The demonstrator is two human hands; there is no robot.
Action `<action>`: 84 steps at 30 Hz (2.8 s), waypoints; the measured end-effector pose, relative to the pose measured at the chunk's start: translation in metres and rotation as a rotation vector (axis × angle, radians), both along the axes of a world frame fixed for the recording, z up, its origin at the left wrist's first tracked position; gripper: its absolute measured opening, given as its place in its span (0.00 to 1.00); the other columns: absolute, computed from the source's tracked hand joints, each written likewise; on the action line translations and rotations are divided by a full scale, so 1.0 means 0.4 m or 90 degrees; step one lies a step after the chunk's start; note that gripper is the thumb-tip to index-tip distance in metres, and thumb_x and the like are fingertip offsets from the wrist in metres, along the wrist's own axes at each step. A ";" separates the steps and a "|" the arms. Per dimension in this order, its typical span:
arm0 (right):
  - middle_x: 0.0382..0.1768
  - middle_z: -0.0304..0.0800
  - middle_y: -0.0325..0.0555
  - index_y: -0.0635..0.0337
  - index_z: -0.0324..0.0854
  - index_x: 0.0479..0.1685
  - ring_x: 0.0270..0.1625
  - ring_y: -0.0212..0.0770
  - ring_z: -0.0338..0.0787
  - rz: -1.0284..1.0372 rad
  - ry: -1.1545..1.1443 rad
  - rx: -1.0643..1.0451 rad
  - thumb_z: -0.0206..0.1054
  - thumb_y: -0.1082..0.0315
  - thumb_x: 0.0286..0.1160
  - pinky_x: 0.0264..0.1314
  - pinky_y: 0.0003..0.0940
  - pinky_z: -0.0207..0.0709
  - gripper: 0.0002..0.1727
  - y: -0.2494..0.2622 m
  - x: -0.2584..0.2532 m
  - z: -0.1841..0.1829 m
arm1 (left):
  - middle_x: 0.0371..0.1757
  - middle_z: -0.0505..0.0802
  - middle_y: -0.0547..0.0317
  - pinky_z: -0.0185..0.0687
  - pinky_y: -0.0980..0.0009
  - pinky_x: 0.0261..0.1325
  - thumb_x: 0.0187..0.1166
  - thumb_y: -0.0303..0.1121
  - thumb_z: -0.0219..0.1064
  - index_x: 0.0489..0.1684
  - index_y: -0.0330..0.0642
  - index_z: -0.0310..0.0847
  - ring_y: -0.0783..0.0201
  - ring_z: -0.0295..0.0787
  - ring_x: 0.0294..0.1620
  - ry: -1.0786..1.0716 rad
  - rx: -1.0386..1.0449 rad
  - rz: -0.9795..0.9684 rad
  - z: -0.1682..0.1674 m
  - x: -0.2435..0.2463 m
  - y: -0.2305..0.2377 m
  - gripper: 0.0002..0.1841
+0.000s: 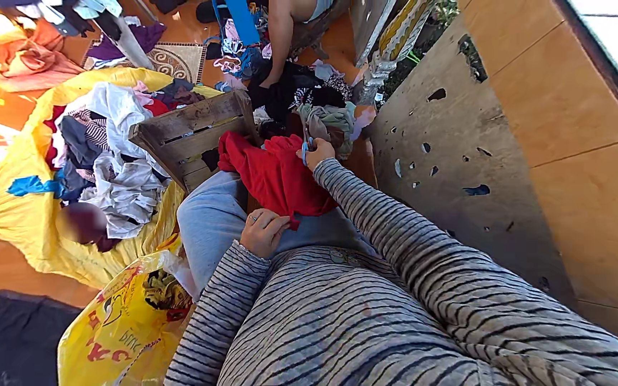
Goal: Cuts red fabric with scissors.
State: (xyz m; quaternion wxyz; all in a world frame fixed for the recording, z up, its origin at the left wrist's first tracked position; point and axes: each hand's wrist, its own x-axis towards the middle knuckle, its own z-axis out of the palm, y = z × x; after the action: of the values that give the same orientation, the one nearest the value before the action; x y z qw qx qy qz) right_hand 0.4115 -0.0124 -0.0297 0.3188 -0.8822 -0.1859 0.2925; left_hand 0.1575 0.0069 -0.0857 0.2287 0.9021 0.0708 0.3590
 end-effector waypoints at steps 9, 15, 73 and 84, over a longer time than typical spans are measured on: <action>0.56 0.88 0.64 0.70 0.82 0.62 0.60 0.56 0.86 -0.314 0.015 0.079 0.76 0.63 0.74 0.66 0.56 0.76 0.23 -0.237 0.036 -0.058 | 0.37 0.94 0.40 0.91 0.54 0.47 0.86 0.37 0.62 0.42 0.27 0.85 0.46 0.96 0.39 0.130 -0.188 -0.078 0.021 0.039 -0.029 0.17; 0.55 0.87 0.63 0.73 0.81 0.61 0.57 0.50 0.86 -0.076 0.121 -0.091 0.68 0.66 0.81 0.66 0.48 0.75 0.19 -0.398 -0.033 -0.108 | 0.45 0.92 0.36 0.89 0.48 0.49 0.80 0.36 0.70 0.59 0.35 0.89 0.40 0.92 0.43 0.211 -0.216 -0.168 0.011 0.037 -0.025 0.16; 0.20 0.84 0.33 0.55 0.77 0.32 0.19 0.24 0.80 0.073 0.684 0.100 0.33 0.42 0.94 0.23 0.17 0.72 0.35 -0.369 -0.276 0.097 | 0.33 0.91 0.50 0.83 0.80 0.51 0.86 0.35 0.66 0.42 0.36 0.92 0.64 0.89 0.39 -0.161 -0.097 -0.079 -0.010 0.033 -0.043 0.12; 0.21 0.84 0.35 0.53 0.76 0.32 0.17 0.26 0.81 0.016 0.764 0.098 0.33 0.36 0.91 0.20 0.18 0.73 0.36 -0.340 -0.277 0.103 | 0.34 0.90 0.51 0.82 0.80 0.51 0.86 0.36 0.65 0.42 0.37 0.91 0.65 0.88 0.39 -0.170 -0.091 -0.089 -0.013 0.032 -0.043 0.12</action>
State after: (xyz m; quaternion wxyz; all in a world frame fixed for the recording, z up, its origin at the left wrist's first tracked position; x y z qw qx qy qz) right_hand 0.3006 -0.1482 0.0116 0.4273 -0.5351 -0.0048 0.7287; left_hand 0.1704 -0.0104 -0.0908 0.3241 0.8306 0.0025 0.4529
